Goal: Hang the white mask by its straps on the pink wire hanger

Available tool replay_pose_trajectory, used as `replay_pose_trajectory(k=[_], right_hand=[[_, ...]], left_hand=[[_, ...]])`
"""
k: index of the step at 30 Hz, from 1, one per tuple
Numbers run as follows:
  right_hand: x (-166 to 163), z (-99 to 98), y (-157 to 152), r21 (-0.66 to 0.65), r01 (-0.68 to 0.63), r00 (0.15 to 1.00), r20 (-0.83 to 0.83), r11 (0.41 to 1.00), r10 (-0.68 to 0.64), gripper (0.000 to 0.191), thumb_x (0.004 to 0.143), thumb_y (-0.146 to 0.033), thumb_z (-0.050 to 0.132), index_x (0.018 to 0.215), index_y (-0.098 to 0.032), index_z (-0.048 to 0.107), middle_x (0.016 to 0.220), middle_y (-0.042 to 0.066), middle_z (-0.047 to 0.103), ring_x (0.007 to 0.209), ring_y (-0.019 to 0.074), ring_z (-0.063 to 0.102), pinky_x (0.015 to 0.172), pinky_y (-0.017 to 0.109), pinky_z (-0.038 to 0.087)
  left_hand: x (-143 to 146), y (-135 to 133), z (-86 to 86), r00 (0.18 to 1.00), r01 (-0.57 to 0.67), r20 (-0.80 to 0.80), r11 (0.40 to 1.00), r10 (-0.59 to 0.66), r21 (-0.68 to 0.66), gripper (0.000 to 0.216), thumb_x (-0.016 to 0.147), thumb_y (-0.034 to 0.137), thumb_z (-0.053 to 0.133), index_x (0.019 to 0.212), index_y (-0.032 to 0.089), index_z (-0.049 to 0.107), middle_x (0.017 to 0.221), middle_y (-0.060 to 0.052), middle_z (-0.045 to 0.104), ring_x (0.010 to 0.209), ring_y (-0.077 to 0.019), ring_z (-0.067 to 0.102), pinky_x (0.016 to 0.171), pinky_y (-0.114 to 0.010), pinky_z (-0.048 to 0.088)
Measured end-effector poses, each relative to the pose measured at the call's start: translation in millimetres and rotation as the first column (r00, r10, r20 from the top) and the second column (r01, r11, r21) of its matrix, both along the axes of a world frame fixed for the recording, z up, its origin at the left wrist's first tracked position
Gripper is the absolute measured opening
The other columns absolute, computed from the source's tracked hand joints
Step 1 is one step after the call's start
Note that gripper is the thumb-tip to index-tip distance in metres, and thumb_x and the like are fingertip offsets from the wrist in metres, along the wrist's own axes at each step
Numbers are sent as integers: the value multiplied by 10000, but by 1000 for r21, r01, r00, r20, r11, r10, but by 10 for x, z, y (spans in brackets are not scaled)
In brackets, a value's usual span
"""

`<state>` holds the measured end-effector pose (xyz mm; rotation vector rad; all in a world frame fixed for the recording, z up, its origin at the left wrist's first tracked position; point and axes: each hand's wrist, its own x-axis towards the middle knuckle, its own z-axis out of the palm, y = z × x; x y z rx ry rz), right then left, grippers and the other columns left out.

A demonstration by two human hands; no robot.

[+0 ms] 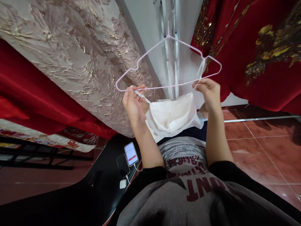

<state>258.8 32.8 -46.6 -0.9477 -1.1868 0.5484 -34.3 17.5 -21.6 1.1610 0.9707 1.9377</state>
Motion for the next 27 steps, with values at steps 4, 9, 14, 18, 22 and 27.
replay_pose_trajectory(k=[4,9,14,18,22,27], right_hand=[[25,67,-101,3,-35,999,-17,999,35,157,802,-139,623,816,-218,759,787,-2,747,750,148,715,752,331,584],[116,290,-386,166,-3,996,85,986,-11,250,758,-53,663,758,-256,809,747,-19,768,756,157,732,774,349,618],[69,506,-376,305,-22,998,62,952,3,400,749,-69,714,1053,-283,861,985,0,846,768,174,769,680,351,638],[192,609,-348,146,-106,981,180,984,79,557,727,-83,769,1245,-281,820,1224,51,832,746,169,756,609,324,622],[262,621,-417,-18,-106,959,264,994,106,206,832,-153,735,971,-245,855,886,45,829,634,185,728,569,355,612],[90,747,-316,15,-70,939,338,997,61,149,848,-146,729,881,-236,843,712,20,766,535,148,653,552,345,596]], left_hand=[[1,34,-20,999,-7,51,999,5,34,439,960,663,683,947,226,639,1053,-113,803,1024,-242,789,655,-243,565],[-6,81,-23,996,-28,89,999,25,33,417,975,650,682,934,238,630,978,-85,802,921,-208,788,642,-236,553],[-29,85,-12,993,-29,115,1000,29,2,376,999,591,669,896,233,618,917,-74,795,822,-180,781,608,-232,525],[-41,59,11,994,-20,109,1000,22,-19,358,999,567,674,895,230,614,900,-67,789,761,-161,764,602,-233,522],[-10,46,59,989,-19,144,999,25,-43,326,1021,526,648,887,234,594,842,-48,769,684,-138,727,561,-221,507],[6,8,124,988,-20,148,997,30,-70,286,1035,489,632,903,236,601,822,-38,768,656,-130,704,539,-214,492]])
